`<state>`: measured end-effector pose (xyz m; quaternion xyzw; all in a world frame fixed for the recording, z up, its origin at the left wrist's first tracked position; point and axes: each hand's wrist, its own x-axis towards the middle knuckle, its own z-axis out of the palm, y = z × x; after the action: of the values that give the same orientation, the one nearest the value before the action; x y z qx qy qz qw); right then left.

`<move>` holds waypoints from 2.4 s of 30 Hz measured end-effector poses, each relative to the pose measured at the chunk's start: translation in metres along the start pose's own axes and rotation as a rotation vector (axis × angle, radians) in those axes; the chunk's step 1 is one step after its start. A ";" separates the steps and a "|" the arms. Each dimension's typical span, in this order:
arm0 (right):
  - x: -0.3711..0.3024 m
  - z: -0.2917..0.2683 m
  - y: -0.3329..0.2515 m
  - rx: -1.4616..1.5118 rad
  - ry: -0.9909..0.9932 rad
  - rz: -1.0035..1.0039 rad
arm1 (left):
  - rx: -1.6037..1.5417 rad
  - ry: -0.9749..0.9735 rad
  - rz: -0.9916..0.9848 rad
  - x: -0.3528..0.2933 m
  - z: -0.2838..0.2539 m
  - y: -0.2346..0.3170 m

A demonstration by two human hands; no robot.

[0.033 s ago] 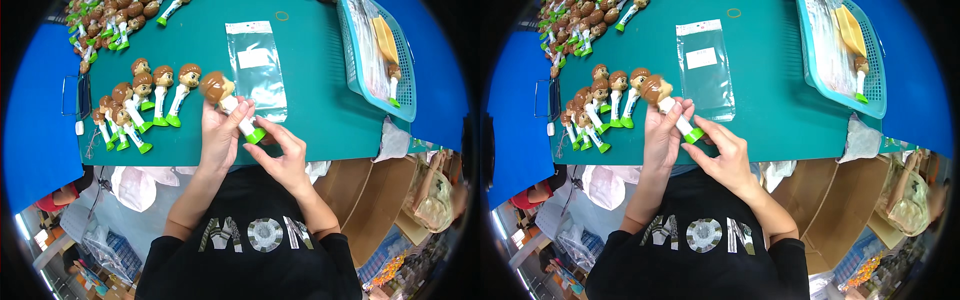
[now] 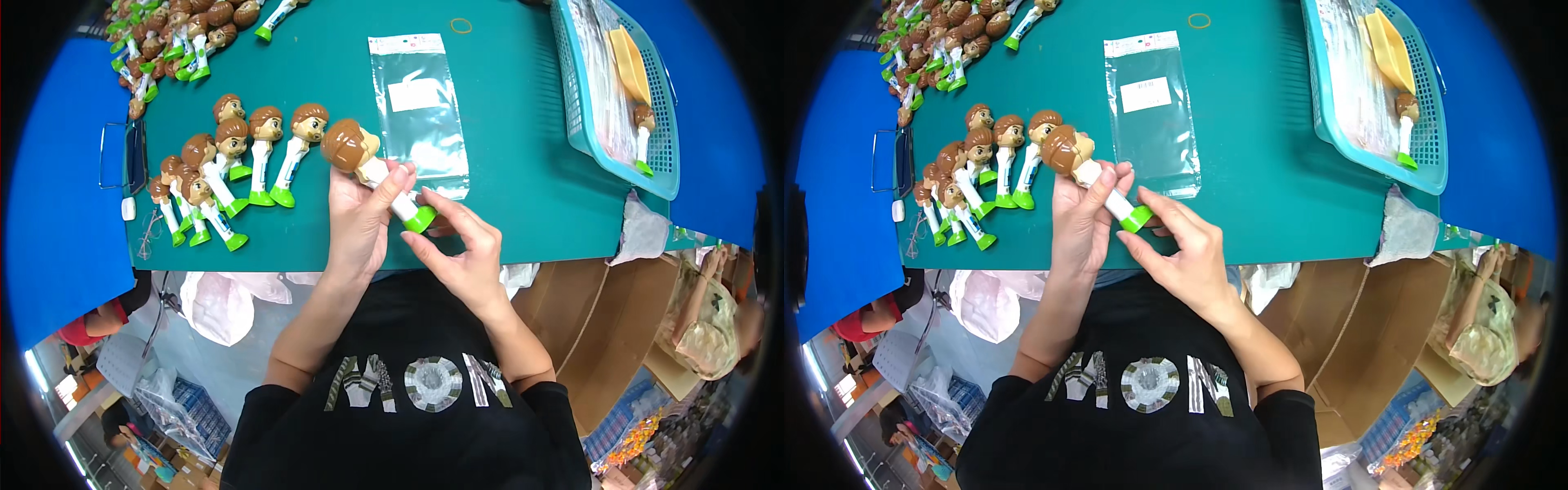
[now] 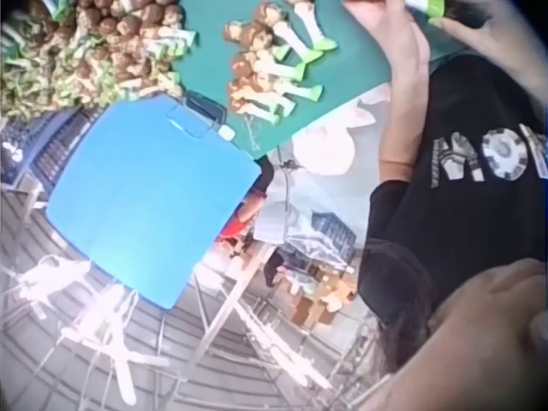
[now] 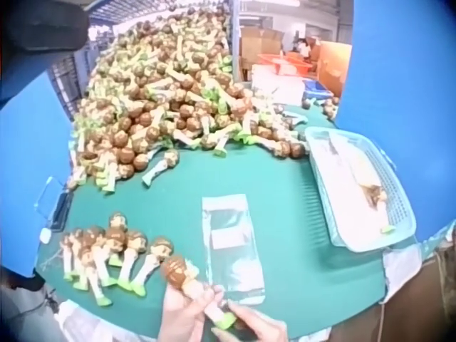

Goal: Packaging small toy figures into plastic bags at a workbench.

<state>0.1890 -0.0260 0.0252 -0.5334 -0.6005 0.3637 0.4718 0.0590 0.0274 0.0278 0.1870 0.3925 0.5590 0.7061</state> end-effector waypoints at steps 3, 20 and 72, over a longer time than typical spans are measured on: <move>-0.003 -0.004 0.007 0.414 0.035 0.343 | 0.293 -0.269 0.095 0.004 -0.006 -0.003; 0.025 -0.014 0.028 1.526 0.287 0.514 | 1.693 -0.646 0.676 0.013 -0.044 0.006; -0.003 -0.027 0.030 -0.529 0.166 -0.167 | 1.093 -0.540 0.492 -0.007 -0.019 -0.022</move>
<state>0.2233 -0.0261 0.0043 -0.6144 -0.6757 0.1095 0.3922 0.0585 0.0103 0.0029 0.7368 0.3747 0.3574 0.4347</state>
